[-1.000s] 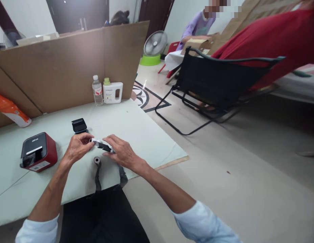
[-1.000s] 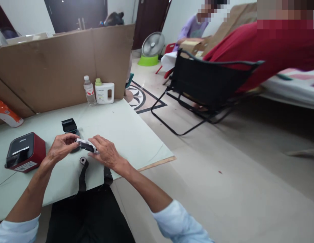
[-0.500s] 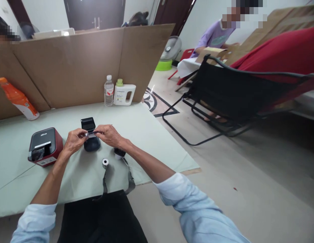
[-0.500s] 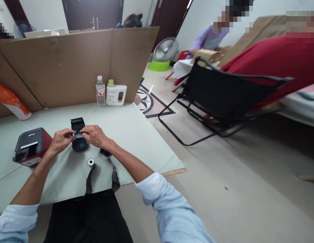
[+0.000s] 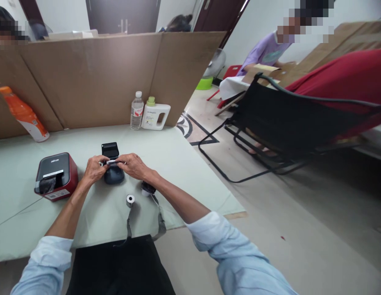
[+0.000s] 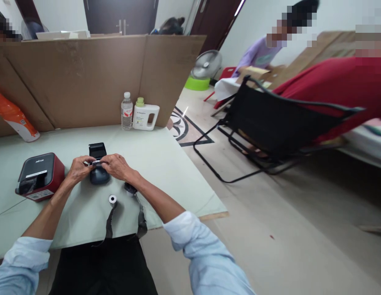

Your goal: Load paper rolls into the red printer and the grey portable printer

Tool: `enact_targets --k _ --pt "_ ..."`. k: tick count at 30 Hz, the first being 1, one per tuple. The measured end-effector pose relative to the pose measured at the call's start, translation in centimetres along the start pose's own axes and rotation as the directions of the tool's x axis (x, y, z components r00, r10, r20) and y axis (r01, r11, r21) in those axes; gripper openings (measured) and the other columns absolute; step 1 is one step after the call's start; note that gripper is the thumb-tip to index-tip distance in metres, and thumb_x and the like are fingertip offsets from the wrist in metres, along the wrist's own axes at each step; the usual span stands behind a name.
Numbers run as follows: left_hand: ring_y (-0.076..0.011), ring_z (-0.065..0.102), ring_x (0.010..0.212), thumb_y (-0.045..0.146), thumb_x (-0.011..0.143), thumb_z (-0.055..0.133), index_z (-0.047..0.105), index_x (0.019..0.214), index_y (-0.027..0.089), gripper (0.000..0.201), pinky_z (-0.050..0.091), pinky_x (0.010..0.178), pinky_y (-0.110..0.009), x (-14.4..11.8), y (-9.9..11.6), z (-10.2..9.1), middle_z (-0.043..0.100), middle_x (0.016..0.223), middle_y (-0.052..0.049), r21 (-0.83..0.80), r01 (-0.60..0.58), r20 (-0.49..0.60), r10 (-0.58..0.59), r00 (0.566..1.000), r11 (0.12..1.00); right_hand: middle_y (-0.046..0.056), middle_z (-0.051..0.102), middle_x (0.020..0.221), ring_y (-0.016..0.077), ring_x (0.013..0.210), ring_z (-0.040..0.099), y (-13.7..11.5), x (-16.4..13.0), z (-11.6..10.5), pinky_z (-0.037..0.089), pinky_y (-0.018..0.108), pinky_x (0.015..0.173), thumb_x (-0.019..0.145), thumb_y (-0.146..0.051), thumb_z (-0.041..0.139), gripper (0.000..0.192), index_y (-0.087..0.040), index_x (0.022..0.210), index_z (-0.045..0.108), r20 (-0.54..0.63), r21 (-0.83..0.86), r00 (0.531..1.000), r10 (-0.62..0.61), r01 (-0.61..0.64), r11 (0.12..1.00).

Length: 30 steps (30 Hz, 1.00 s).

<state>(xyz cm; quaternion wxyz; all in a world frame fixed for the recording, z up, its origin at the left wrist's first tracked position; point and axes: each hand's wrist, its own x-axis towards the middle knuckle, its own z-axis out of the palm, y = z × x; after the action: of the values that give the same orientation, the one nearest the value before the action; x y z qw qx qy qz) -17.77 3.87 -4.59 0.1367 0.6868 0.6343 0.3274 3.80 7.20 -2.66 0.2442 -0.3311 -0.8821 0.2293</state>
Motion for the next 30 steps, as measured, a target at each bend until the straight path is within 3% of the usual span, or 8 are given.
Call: enact_targets --k 6,13,17,22,30 --pt "-0.0219 0.071 0.081 0.026 0.075 0.067 0.083 0.098 0.019 0.028 0.055 0.076 -0.032 0.2 -0.1 -0.2 0.079 0.089 -0.006 0.005 0.026 0.048 -0.026 0.998 1.0 0.006 0.081 0.107 0.019 0.095 0.072 -0.4 -0.1 0.1 0.047 0.027 0.083 0.099 -0.015 0.057 0.027 -0.022 0.112 0.079 0.035 -0.073 0.999 0.005 -0.002 0.997" --pt "-0.0244 0.072 0.107 0.013 0.077 0.058 0.082 0.101 0.022 0.035 0.057 0.097 -0.037 -0.2 -0.3 -0.9 0.08 0.113 -0.007 0.0 -0.126 0.13 0.125 0.984 0.992 0.01 0.078 0.118 0.0246 0.111 0.071 -0.5 -0.5 0.8 0.049 0.035 0.097 0.1 -0.019 0.061 0.023 -0.023 0.115 0.078 0.052 -0.188 0.998 -0.036 0.045 0.981" --pt "-0.0257 0.07 0.114 0.01 0.079 0.057 0.083 0.098 0.022 0.035 0.052 0.108 -0.043 -1.0 -0.2 -0.9 0.078 0.119 -0.009 0.079 -0.194 0.154 0.18 0.971 0.978 0.012 0.078 0.115 0.0248 0.111 0.069 -0.7 -0.7 0.9 0.05 0.034 0.093 0.101 -0.018 0.06 0.022 -0.02 0.112 0.078 0.124 -0.257 0.99 -0.072 0.102 0.961" --pt "-0.0274 0.067 0.115 0.014 0.083 0.06 0.083 0.1 0.024 0.03 0.053 0.107 -0.046 -2.2 0.3 -0.7 0.077 0.118 -0.009 0.13 -0.231 0.155 0.211 0.965 0.964 0.011 0.076 0.115 0.0233 0.106 0.068 -0.9 -1.1 0.8 0.048 0.032 0.086 0.102 -0.021 0.06 0.019 -0.02 0.112 0.076 0.155 -0.32 0.983 -0.094 0.14 0.937" --pt "-0.0289 0.065 0.115 0.022 0.091 0.06 0.082 0.101 0.025 0.025 0.052 0.107 -0.047 -2.6 1.0 -0.9 0.075 0.117 -0.01 0.188 -0.241 0.186 0.206 0.961 0.952 0.01 0.07 0.107 0.0212 0.099 0.063 -0.7 -1.1 1.5 0.044 0.03 0.08 0.102 -0.025 0.063 0.014 -0.02 0.11 0.073 0.11 -0.329 0.983 -0.144 0.173 0.928"
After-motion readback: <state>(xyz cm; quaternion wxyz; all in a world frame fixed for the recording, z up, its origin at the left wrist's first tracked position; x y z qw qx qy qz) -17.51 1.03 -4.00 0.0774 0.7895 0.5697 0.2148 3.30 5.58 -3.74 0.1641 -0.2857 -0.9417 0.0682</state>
